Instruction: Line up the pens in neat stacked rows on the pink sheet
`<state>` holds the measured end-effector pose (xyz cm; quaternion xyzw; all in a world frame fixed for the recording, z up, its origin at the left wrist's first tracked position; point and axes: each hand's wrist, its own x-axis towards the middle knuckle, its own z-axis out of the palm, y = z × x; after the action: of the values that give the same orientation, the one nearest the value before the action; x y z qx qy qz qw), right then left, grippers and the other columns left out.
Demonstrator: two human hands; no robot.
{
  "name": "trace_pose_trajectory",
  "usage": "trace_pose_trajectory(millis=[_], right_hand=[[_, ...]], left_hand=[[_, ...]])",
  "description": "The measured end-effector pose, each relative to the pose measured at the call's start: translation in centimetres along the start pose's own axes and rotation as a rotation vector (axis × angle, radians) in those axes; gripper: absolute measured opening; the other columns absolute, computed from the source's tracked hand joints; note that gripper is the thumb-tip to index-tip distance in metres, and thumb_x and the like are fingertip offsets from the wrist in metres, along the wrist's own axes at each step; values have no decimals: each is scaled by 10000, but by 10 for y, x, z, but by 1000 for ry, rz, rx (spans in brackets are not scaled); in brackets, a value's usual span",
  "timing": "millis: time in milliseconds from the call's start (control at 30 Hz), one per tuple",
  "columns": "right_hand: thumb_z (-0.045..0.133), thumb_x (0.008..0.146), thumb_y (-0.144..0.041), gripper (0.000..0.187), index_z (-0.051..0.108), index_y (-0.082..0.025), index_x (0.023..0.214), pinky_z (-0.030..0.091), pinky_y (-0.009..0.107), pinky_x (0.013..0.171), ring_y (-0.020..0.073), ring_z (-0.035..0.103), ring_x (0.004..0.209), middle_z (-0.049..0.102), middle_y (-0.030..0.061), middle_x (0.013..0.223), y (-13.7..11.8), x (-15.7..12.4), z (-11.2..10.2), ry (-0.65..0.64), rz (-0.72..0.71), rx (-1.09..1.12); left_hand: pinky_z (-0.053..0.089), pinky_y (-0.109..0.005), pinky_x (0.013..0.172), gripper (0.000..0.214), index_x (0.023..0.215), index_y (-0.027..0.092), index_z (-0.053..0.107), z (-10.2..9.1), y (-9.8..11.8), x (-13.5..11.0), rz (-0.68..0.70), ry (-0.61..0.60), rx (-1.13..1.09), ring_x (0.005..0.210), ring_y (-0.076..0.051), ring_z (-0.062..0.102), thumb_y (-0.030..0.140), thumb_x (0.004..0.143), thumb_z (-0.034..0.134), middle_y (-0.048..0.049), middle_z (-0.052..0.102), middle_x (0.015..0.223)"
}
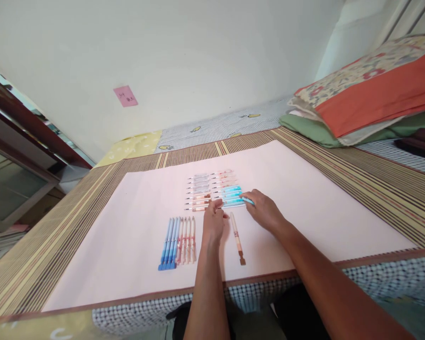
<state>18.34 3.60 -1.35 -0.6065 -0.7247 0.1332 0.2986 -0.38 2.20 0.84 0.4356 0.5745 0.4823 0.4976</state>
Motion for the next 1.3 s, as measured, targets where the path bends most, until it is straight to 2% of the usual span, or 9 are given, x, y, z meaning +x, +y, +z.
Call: trace_pose_trajectory(millis=[133,567,733,833,1000,1133,1300], right_hand=[[483,919,-123,350,704,-219,1172,416,281,731,186,596,860,607,63,1034,-2,0,-1,-33,33,-48],[475,920,-129,348,708,-217,1163,414,282,750,190,596,868,605,63,1030,-2,0,-3,-65,29,-46],[473,907,-125,341,696,-210,1151,421,287,757,191,597,873,623,67,1037,-2,-2,-3,-21,16,-14],[472,909,-138,282,689,-201,1079,422,290,763,187,591,856,627,63,1016,-2,-2,-4,8,-1,11],[490,906,-151,174,654,-191,948,388,294,716,188,573,826,626,61,975,-2,-1,-5,20,32,-39],[513,913,-174,121,631,-193,895,364,293,693,188,568,814,643,64,968,-3,-2,-6,1,94,-94],[504,924,-170,139,602,-195,828,355,284,698,183,567,823,646,62,951,-4,-2,-6,-50,111,-101]], left_hand=[[498,-282,664,346,1069,182,676,2,2,-1,-11,-4,-7,611,-98,607,86,773,524,-124,705,1270],[498,-278,650,316,1033,172,674,1,1,2,-14,32,-31,569,-87,603,93,762,531,-118,717,1205],[472,-262,616,243,1031,189,693,-1,-8,8,-16,48,-56,558,-95,585,224,794,647,-80,743,1017],[462,-258,610,269,1052,194,700,-2,-13,10,-1,40,-34,585,-118,595,280,797,693,-50,729,872],[462,-267,624,271,1060,192,697,-2,-15,11,4,39,-26,594,-131,594,292,808,697,-29,696,774],[466,-272,635,282,1053,191,696,-1,-14,11,-3,35,-42,589,-125,587,303,795,717,-35,701,800],[468,-282,644,327,1085,190,692,1,-13,10,-11,38,-44,604,-133,604,317,785,720,-50,712,833]])
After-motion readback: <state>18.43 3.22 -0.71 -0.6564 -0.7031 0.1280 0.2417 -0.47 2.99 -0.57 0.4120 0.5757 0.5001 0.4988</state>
